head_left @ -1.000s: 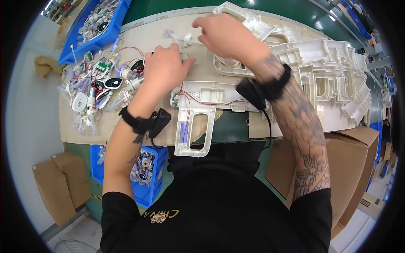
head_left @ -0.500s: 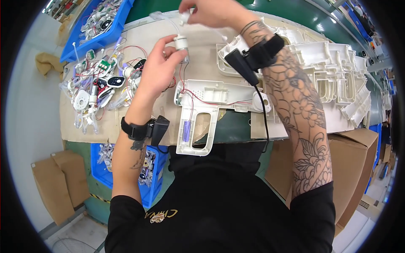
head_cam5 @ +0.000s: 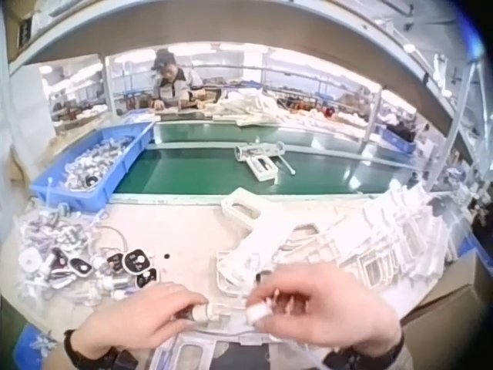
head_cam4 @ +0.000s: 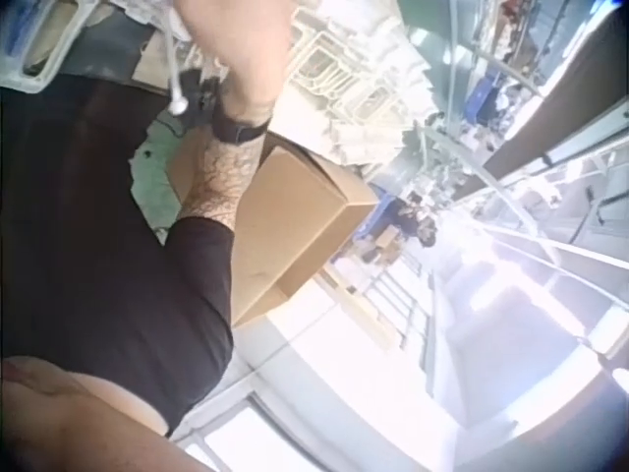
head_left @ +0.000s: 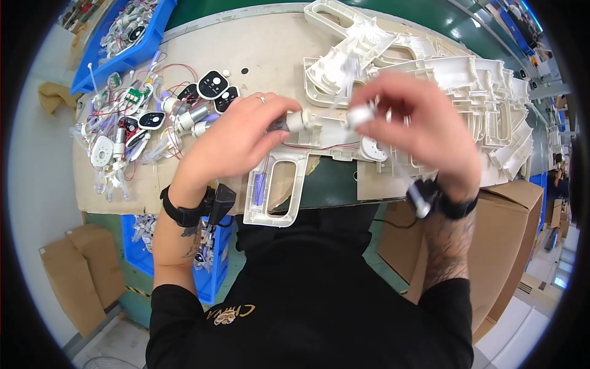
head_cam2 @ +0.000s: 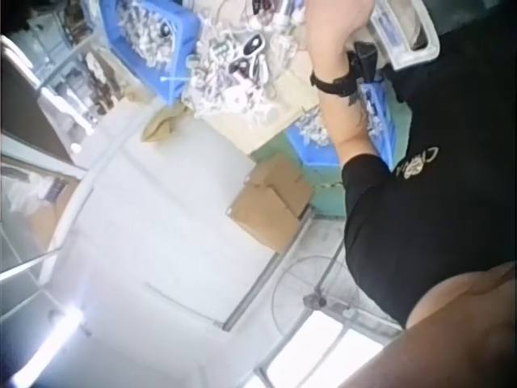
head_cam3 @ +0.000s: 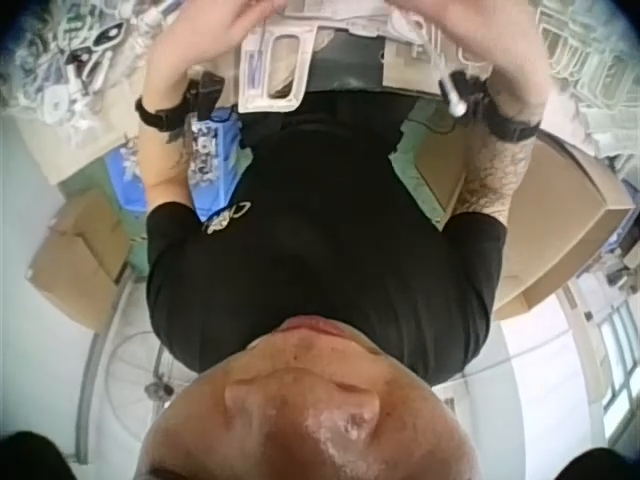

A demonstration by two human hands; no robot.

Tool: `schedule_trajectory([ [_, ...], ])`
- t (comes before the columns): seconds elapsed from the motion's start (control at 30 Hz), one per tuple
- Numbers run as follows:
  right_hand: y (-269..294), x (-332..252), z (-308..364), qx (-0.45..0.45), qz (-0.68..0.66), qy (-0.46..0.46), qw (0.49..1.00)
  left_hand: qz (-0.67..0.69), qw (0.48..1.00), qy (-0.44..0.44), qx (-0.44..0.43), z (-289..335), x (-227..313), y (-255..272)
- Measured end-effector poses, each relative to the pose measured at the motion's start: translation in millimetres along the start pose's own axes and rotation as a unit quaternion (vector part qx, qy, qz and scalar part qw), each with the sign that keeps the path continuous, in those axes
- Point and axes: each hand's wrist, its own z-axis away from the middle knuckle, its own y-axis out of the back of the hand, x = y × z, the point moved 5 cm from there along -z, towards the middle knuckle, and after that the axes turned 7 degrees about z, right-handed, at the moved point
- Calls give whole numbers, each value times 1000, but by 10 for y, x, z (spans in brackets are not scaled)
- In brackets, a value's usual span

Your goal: Assembling internal electronic components, wires, and a battery into the plastic housing of a handheld device.

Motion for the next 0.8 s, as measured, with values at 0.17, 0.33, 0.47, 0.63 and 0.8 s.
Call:
schedule_trajectory([
  [0.17,-452,222,544,100,62,-51,992,-182,983,-35,-20,-32,111,-242],
  [0.33,-717,392,621,163,145,-38,975,-254,967,-34,12,-10,135,-288],
  [0.47,-783,393,614,173,211,-10,962,-239,969,-49,33,26,99,-325],
  [0.63,-795,405,593,181,239,24,954,-232,968,-61,70,20,123,-327],
  [0.8,-825,360,568,194,256,51,946,-286,957,-38,25,111,83,-267],
])
